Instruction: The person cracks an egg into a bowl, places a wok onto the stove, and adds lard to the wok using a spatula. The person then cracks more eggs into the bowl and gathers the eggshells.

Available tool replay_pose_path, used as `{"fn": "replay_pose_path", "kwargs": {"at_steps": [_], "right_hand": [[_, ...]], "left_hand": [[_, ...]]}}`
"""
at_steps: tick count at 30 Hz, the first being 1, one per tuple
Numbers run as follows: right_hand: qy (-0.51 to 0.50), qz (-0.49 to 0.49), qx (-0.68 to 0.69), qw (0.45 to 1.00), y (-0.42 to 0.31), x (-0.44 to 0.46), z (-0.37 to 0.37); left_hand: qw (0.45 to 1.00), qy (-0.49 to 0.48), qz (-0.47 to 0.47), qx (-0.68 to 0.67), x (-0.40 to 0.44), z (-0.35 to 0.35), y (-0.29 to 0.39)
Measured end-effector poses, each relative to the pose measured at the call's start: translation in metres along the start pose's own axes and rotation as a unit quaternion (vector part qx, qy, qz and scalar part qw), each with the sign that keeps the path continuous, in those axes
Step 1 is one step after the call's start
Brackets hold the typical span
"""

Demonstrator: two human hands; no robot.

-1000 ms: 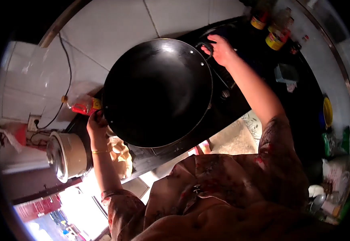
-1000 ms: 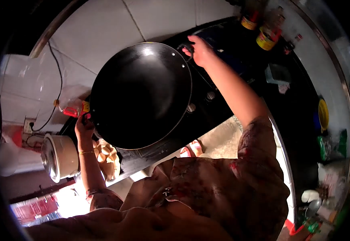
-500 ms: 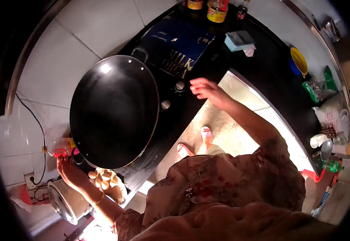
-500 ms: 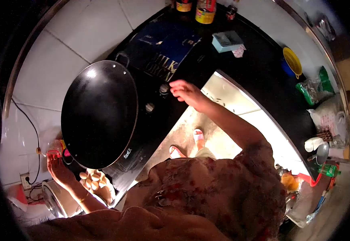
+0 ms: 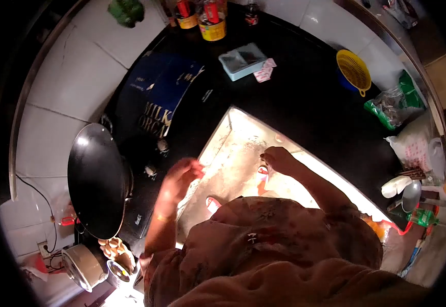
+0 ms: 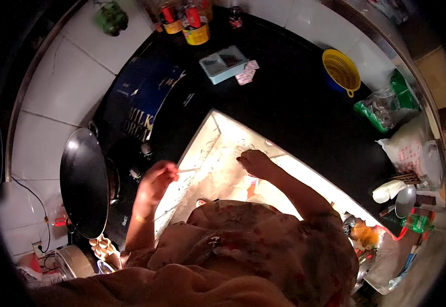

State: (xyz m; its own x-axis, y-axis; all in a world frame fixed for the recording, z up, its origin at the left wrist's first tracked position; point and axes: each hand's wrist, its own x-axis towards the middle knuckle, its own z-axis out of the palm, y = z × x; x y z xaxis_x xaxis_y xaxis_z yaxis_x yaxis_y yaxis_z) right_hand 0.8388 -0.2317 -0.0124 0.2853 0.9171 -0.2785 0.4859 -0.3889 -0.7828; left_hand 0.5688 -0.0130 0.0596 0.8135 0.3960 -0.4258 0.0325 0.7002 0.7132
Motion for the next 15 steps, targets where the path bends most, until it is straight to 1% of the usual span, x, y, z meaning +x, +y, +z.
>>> {"fn": "replay_pose_path", "kwargs": {"at_steps": [1,2,3,4,5,6,8,9,10,11,14,15], "right_hand": [[0.018,-0.03,-0.044,0.998,0.013,-0.003,-0.009],[0.03,0.004,0.039,0.999,0.009,-0.01,-0.023],[0.021,0.027,0.094,0.995,0.04,-0.011,-0.02],[0.033,-0.005,0.049,0.998,0.031,-0.016,-0.037],[0.049,-0.035,0.003,0.998,0.022,-0.021,-0.055],[-0.009,0.004,0.052,0.999,0.015,-0.024,-0.071],[-0.047,0.007,0.026,0.999,0.029,-0.022,-0.08],[-0.031,-0.025,0.003,0.999,0.044,-0.021,-0.076],[-0.016,-0.057,-0.019,0.998,0.048,-0.02,-0.075],[-0.053,-0.02,0.0,0.998,0.05,-0.023,-0.079],[-0.021,-0.114,-0.044,0.992,0.057,-0.017,-0.075],[-0.057,-0.085,-0.063,0.993,0.052,-0.014,-0.076]], "left_hand": [[0.999,0.014,-0.032,0.015,0.037,0.005,-0.024],[0.997,0.029,-0.065,0.029,0.073,0.01,-0.048],[0.996,0.026,-0.076,0.028,0.102,0.019,-0.066],[0.996,0.024,-0.086,0.029,0.131,0.026,-0.082],[0.992,0.074,-0.104,0.016,0.163,0.031,-0.1],[0.985,0.124,-0.124,0.004,0.191,0.034,-0.118],[0.979,0.169,-0.108,-0.043,0.234,0.037,-0.14],[0.979,0.176,-0.082,-0.066,0.253,0.032,-0.152],[0.965,0.236,-0.086,-0.071,0.264,0.048,-0.149],[0.964,0.239,-0.079,-0.081,0.275,0.052,-0.152],[0.96,0.241,-0.061,-0.127,0.301,0.043,-0.168],[0.958,0.241,-0.057,-0.147,0.305,0.043,-0.169]]}}
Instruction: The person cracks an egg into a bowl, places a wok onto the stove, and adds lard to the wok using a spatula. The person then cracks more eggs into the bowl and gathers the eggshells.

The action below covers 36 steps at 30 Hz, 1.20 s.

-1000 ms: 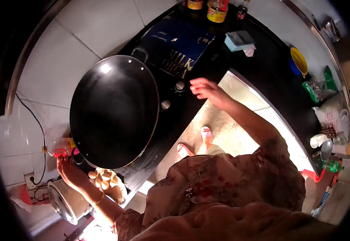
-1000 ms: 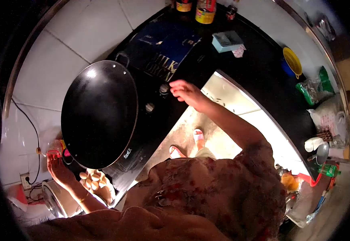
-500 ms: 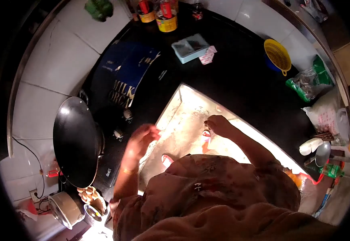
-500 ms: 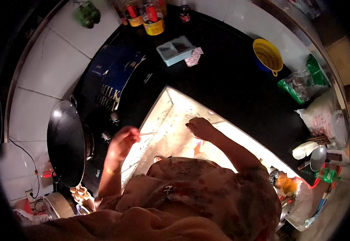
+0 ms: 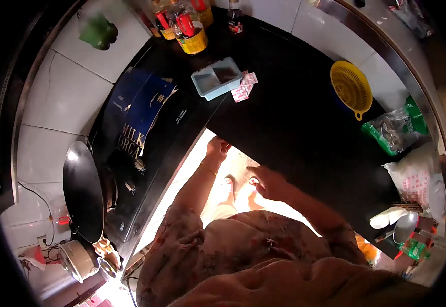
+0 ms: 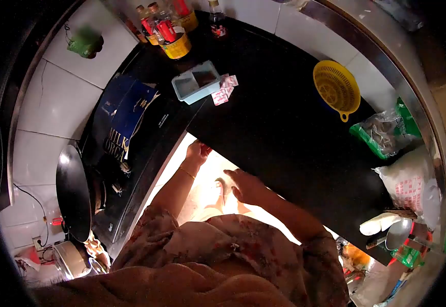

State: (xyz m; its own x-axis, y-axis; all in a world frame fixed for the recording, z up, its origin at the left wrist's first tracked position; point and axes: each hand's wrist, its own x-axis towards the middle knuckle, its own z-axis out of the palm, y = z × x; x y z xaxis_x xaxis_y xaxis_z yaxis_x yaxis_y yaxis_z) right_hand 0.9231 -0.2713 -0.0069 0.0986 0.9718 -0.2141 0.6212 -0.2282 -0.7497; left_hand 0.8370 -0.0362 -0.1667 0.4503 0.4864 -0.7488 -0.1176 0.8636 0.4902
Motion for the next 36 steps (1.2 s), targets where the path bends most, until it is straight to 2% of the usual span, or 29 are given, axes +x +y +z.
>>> {"fn": "replay_pose_path", "kwargs": {"at_steps": [3,4,6,9,10,13,15,17,18,19,21,22,23,25,26,27,28,31,32,33,35,36], "right_hand": [[-0.038,0.017,0.03,0.999,-0.015,0.009,-0.008],[-0.026,-0.01,0.026,0.999,-0.015,0.013,-0.005],[-0.059,-0.002,0.023,0.998,-0.012,0.024,0.007],[-0.027,-0.043,0.063,0.997,-0.003,0.04,0.028],[-0.006,-0.061,0.079,0.995,0.001,0.046,0.037],[-0.021,-0.098,0.025,0.995,0.005,0.064,0.05],[0.02,-0.121,-0.021,0.992,0.003,0.073,0.062],[0.062,-0.158,-0.1,0.98,0.008,0.086,0.077],[0.063,-0.163,-0.085,0.981,0.007,0.092,0.077],[0.073,-0.145,-0.109,0.981,0.009,0.096,0.083],[0.093,-0.11,-0.159,0.977,0.015,0.103,0.095],[0.09,-0.096,-0.15,0.98,0.017,0.102,0.099],[0.087,-0.082,-0.141,0.983,0.019,0.101,0.104],[0.069,-0.086,-0.102,0.989,0.02,0.103,0.107],[-0.042,-0.055,-0.043,0.997,0.016,0.104,0.099],[0.036,-0.08,0.031,0.996,0.018,0.098,0.112],[0.014,-0.077,0.006,0.997,0.01,0.095,0.107],[-0.01,-0.101,-0.01,0.995,0.012,0.097,0.119],[-0.03,-0.093,-0.016,0.995,0.01,0.098,0.114],[-0.051,-0.086,-0.02,0.995,0.006,0.099,0.109],[-0.045,-0.102,0.01,0.994,0.008,0.099,0.112],[-0.054,-0.113,0.025,0.992,0.011,0.097,0.115]], "left_hand": [[1.0,0.019,0.007,-0.007,0.002,0.0,0.002],[0.999,0.039,0.005,0.012,-0.001,0.002,0.004],[0.996,0.078,0.004,0.048,-0.009,0.003,0.007],[0.999,0.001,-0.005,0.036,-0.013,0.002,0.01],[0.999,0.007,-0.003,0.034,-0.015,0.004,0.01],[0.999,-0.009,-0.017,0.045,-0.001,-0.015,0.005],[0.999,0.018,-0.019,0.039,-0.014,-0.016,0.001],[0.998,-0.028,-0.019,0.058,-0.032,-0.021,0.004],[0.999,-0.027,-0.014,0.031,-0.039,-0.02,0.002],[0.995,-0.093,-0.019,0.0,-0.031,-0.038,-0.006],[0.991,-0.124,-0.016,-0.037,-0.027,-0.067,-0.022],[0.991,-0.118,-0.007,-0.057,-0.041,-0.068,-0.023],[0.996,-0.063,-0.023,-0.055,-0.054,-0.067,-0.024],[0.993,-0.09,-0.019,-0.072,-0.066,-0.086,-0.034],[0.993,-0.099,-0.027,-0.063,-0.072,-0.1,-0.04],[0.992,-0.107,-0.036,-0.053,-0.077,-0.118,-0.046],[0.991,-0.116,-0.044,-0.043,-0.083,-0.128,-0.046],[0.965,-0.18,-0.189,-0.031,-0.118,-0.134,-0.016],[0.948,-0.146,-0.248,0.14,-0.134,-0.106,0.011],[0.898,-0.106,-0.298,0.306,-0.144,-0.081,0.036],[0.857,-0.161,-0.293,0.391,-0.13,-0.088,0.057],[0.84,-0.162,-0.237,0.461,-0.121,-0.076,0.065]]}}
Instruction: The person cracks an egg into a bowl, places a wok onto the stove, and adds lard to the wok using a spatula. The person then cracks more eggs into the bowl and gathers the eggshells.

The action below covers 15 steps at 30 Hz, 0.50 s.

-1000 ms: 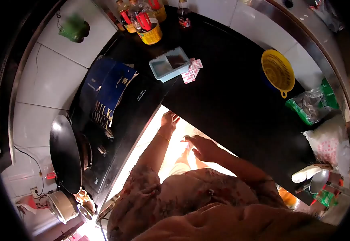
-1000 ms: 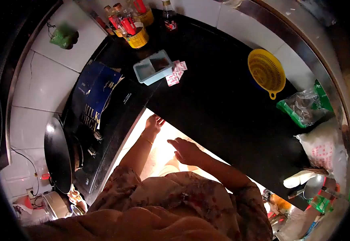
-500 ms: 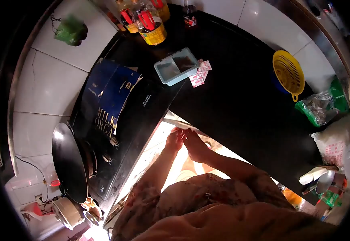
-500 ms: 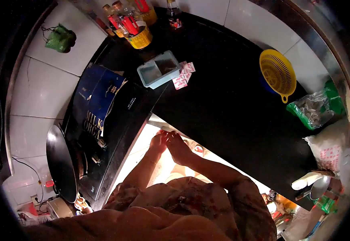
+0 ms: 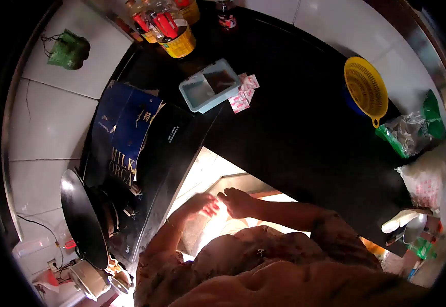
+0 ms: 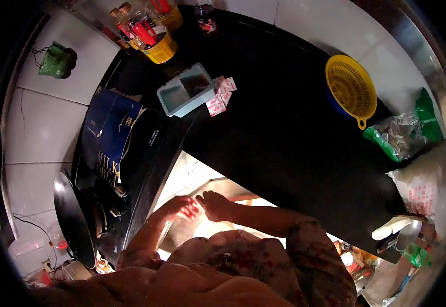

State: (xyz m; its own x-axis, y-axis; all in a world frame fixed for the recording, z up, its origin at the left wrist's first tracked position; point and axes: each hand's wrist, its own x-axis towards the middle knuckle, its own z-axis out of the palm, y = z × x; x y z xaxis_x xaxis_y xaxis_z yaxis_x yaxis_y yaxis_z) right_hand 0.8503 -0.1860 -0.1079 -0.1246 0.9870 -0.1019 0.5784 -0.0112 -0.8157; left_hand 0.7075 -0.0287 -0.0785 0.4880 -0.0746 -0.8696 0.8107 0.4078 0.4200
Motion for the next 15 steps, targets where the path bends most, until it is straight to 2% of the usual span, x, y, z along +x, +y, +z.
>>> {"fn": "replay_pose_path", "kwargs": {"at_steps": [2,3,4,5,7,9,11,15], "right_hand": [[-0.049,-0.007,-0.009,0.999,0.004,0.0,0.002],[-0.041,-0.025,-0.005,0.999,0.008,0.001,0.005],[-0.034,-0.043,-0.001,0.998,0.011,0.002,0.008],[-0.031,-0.055,0.003,0.998,0.013,0.003,0.008],[-0.027,-0.077,0.012,0.997,0.015,0.007,0.004],[-0.127,-0.033,-0.008,0.991,0.009,0.012,-0.007],[-0.095,-0.075,0.015,0.993,0.015,0.008,-0.002],[-0.15,-0.041,0.034,0.987,0.001,0.013,-0.026]], "left_hand": [[0.981,0.087,0.093,0.146,0.023,-0.008,0.024],[0.955,0.133,0.151,0.217,0.046,-0.01,0.025],[0.884,0.197,0.257,0.338,0.074,-0.011,0.022],[0.781,0.255,0.354,0.447,0.1,-0.008,0.021],[0.63,0.327,0.445,0.545,0.139,0.006,0.042],[0.704,0.233,0.477,0.471,0.167,0.017,0.061],[0.682,0.206,0.465,0.525,0.219,0.012,0.049],[0.682,0.205,0.391,0.583,0.258,0.016,0.056]]}}
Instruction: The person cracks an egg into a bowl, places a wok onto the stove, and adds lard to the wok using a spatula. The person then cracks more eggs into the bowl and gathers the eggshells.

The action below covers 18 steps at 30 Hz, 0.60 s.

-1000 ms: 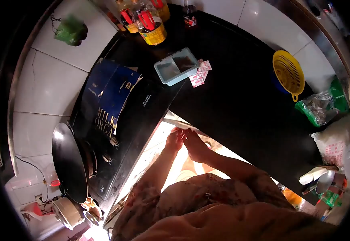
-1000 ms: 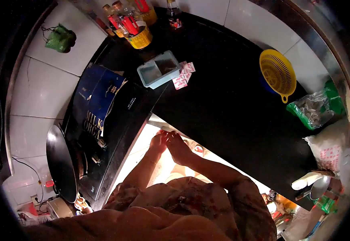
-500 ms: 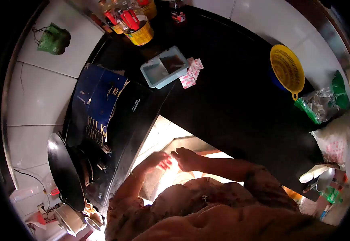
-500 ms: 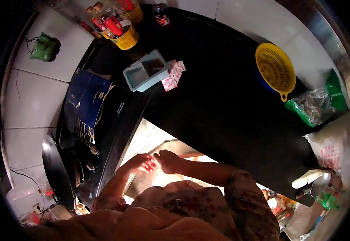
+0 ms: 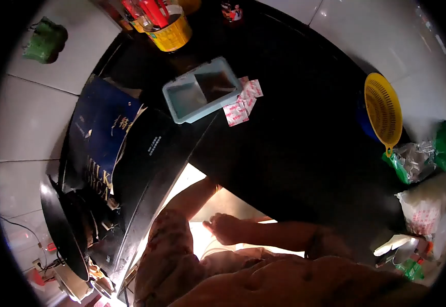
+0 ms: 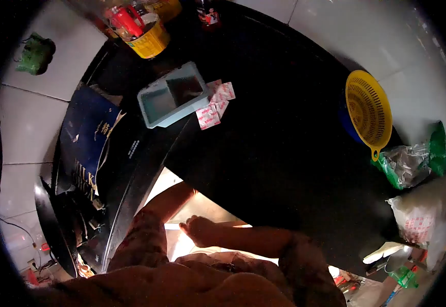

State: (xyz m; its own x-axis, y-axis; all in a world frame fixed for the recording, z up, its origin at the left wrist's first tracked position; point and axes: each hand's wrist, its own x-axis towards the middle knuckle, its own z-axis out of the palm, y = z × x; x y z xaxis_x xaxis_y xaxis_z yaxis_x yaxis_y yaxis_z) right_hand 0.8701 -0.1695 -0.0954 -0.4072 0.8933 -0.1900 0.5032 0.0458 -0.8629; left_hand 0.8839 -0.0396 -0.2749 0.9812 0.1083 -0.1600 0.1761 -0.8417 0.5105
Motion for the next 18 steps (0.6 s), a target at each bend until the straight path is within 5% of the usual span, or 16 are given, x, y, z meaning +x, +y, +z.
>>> {"fn": "replay_pose_path", "kwargs": {"at_steps": [4,10,18], "right_hand": [[-0.064,-0.008,-0.042,0.997,-0.004,-0.001,-0.005],[0.009,0.014,-0.002,1.0,0.011,0.001,0.037],[-0.022,0.035,0.008,0.999,0.019,0.007,0.048]], "left_hand": [[0.999,-0.029,-0.024,0.02,0.013,0.019,-0.008],[0.997,-0.05,-0.046,0.023,0.023,0.037,-0.015],[0.996,-0.068,-0.057,0.012,0.035,0.055,-0.018]]}}
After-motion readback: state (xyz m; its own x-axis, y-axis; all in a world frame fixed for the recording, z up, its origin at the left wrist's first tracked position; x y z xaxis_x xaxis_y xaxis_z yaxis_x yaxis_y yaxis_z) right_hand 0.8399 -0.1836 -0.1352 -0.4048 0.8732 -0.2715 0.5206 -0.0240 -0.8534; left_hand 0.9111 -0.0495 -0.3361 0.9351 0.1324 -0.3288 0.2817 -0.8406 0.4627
